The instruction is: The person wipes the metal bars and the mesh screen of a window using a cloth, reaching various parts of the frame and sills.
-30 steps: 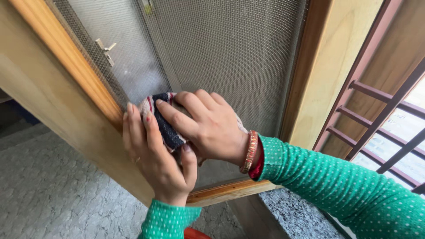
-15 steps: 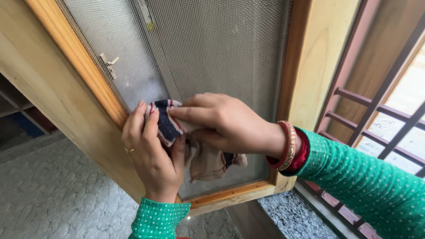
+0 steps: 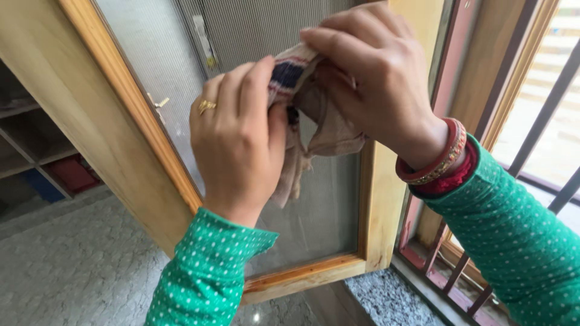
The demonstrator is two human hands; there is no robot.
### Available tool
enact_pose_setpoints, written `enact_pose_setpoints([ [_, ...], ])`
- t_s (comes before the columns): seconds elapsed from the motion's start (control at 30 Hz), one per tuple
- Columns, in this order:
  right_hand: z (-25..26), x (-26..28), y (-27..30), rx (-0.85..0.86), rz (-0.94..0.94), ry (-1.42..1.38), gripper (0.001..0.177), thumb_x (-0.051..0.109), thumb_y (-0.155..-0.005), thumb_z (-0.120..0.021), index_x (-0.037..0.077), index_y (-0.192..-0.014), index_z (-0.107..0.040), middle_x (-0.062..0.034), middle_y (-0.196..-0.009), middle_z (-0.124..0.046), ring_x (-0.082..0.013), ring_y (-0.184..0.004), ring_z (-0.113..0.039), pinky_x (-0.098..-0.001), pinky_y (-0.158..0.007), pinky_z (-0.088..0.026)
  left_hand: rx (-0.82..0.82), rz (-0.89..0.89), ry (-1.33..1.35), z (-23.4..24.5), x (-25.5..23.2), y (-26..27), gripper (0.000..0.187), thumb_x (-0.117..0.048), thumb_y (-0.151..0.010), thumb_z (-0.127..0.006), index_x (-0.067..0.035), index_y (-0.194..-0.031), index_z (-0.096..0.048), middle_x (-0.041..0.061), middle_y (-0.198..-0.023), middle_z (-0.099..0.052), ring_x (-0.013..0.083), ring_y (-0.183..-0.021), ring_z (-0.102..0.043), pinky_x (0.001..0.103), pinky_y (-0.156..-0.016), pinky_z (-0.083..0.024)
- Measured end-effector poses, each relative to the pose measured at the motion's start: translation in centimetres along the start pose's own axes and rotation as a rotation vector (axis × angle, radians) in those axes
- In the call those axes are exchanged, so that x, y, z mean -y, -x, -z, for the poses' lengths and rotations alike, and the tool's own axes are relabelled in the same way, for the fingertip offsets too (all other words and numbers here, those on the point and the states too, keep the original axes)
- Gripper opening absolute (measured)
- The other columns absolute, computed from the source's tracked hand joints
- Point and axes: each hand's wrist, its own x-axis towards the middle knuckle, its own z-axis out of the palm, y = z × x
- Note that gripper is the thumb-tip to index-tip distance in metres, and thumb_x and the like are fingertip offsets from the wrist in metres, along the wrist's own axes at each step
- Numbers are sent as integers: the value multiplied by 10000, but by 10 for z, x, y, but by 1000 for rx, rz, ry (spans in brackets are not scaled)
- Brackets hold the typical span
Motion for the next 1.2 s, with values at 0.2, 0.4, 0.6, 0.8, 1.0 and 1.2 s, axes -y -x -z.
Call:
enact_pose_setpoints([
  [0.2, 3, 17, 1, -221, -314, 177, 365, 93, -908, -874, 49, -1231, -710, -159, -1141, -637, -368, -1074, -615, -479, -924, -509, -132, -81, -79, -24, -14, -64, 330, -192, -986, -675, -85, -1288, -593, 59, -1141, -626, 279, -1081, -590, 445, -919, -463],
  [0.4, -12, 12, 7, -132, -276, 193, 691, 280, -966, -781, 53, -1523, -442, -307, -1584, -264, -527, -1498, -266, -649, -1243, -247, -169, -187, -99, -49, -24, -116, 343, -172, -995, -624, -116, -1329, -570, 11, -1153, -639, 221, -1093, -612, 387, -920, -496],
  [0.6, -34, -40, 4, -134, -306, 236, 854, 425, -1029, -816, 79, -1617, -302, -312, -1664, -111, -548, -1569, -82, -735, -1272, -136, -121, -297, -80, -69, -19, -150, 441, -192, -991, -662, -83, -1405, -557, 55, -1243, -642, 266, -1175, -625, 411, -987, -523],
  [0.8, -46, -57, 1, -86, -285, 358, 889, 536, -950, -859, 265, -1651, -385, -261, -1702, -160, -559, -1569, -101, -810, -1192, -169, -38, -248, -130, -60, 17, -147, 633, -278, -1036, -660, -10, -1559, -425, 168, -1560, -505, 350, -1436, -496, 463, -1236, -408],
  [1.0, -46, -61, 1, -100, -345, 295, 905, 494, -979, -856, 222, -1668, -336, -261, -1697, -145, -547, -1566, -131, -741, -1229, -223, 125, -264, -204, -54, 25, -140, 717, -455, -1116, -581, -32, -1635, -323, 186, -1650, -407, 360, -1541, -383, 545, -1285, -271],
  [1.2, -40, -71, -20, -174, -363, 361, 876, 343, -1000, -821, 114, -1650, -281, -279, -1661, -185, -531, -1565, -182, -681, -1300, -246, 93, -269, -189, -50, 39, -141, 851, -541, -1095, -615, -72, -1672, -201, 191, -1717, -269, 358, -1583, -307, 585, -1304, -193],
])
